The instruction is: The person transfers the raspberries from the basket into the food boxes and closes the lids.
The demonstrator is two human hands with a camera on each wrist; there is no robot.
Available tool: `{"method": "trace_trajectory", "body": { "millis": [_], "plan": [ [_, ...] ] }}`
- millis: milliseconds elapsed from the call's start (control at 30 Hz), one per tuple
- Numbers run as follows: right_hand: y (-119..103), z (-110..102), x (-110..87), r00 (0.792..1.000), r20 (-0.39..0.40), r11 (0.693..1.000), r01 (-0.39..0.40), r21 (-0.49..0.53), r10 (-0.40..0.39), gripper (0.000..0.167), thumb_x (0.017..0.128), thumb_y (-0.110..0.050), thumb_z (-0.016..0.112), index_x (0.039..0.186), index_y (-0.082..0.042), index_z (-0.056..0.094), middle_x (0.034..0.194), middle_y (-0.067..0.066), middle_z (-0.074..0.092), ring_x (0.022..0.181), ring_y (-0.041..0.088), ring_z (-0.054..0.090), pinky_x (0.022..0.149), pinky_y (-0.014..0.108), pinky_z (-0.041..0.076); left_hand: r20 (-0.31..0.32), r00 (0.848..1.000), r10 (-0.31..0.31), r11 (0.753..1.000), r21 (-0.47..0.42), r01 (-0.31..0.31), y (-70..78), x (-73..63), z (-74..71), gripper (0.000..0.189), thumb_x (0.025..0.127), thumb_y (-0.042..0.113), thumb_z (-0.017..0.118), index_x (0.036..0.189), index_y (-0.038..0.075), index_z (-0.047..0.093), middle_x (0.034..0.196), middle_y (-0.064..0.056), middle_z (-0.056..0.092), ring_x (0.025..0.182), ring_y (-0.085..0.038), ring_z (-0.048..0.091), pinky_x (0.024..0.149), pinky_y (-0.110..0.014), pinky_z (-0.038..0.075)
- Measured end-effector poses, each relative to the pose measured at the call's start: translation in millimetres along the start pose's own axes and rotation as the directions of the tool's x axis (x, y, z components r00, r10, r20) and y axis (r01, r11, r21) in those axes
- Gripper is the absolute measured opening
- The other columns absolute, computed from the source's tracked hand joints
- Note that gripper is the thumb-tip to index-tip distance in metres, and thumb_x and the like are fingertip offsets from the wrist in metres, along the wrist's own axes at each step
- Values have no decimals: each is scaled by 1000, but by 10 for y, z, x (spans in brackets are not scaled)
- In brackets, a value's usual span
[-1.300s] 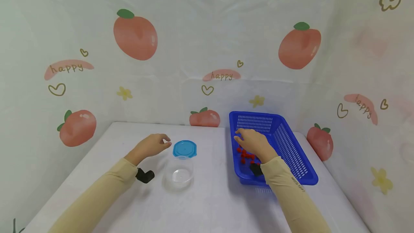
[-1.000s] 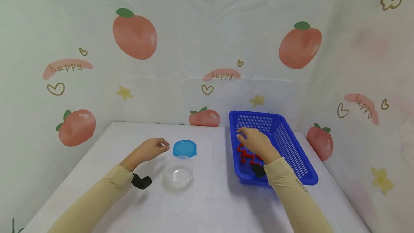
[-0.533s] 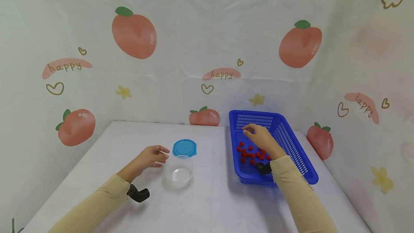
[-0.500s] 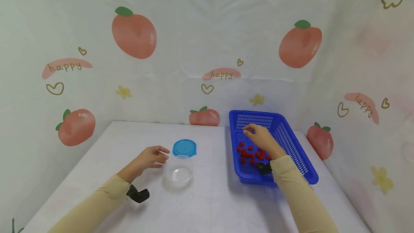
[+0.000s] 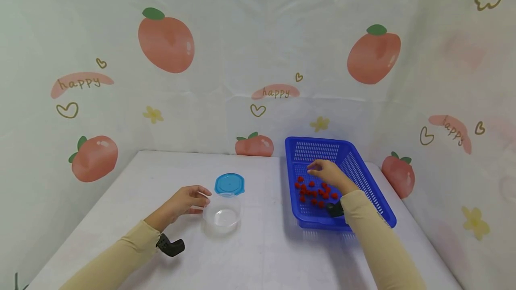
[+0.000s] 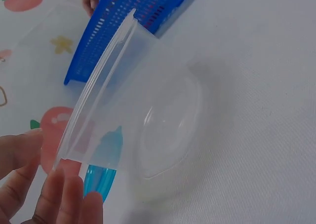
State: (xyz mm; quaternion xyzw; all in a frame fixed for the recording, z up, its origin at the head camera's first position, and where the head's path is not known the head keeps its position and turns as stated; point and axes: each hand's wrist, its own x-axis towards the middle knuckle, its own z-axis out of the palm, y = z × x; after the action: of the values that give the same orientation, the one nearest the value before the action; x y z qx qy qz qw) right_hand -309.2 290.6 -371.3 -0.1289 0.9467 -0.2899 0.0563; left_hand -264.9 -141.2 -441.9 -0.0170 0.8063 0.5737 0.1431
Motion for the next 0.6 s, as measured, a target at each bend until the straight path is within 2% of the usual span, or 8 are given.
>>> {"method": "trace_trajectory", "body": {
  "millis": [300,600],
  "plan": [
    [96,14,-17,991,125,999,-40,25,36,26,94,-17,60,109,5,63,104,23,66,93,36,62,86,48,54,29,1000,-2,1000,-5,2,-17,-32,-14,29,85,7,71,111,-1,62,93,-9,66,83,-19,61,76,-36,59],
    [268,17,-22,979,184,996,-84,2,82,18,91,-13,64,101,2,64,100,19,67,92,29,62,86,45,54,29,1000,-7,1000,-21,7,-20,-26,-10,30,83,7,72,111,0,63,90,-7,65,78,-18,61,72,-35,59]
  ]
}}
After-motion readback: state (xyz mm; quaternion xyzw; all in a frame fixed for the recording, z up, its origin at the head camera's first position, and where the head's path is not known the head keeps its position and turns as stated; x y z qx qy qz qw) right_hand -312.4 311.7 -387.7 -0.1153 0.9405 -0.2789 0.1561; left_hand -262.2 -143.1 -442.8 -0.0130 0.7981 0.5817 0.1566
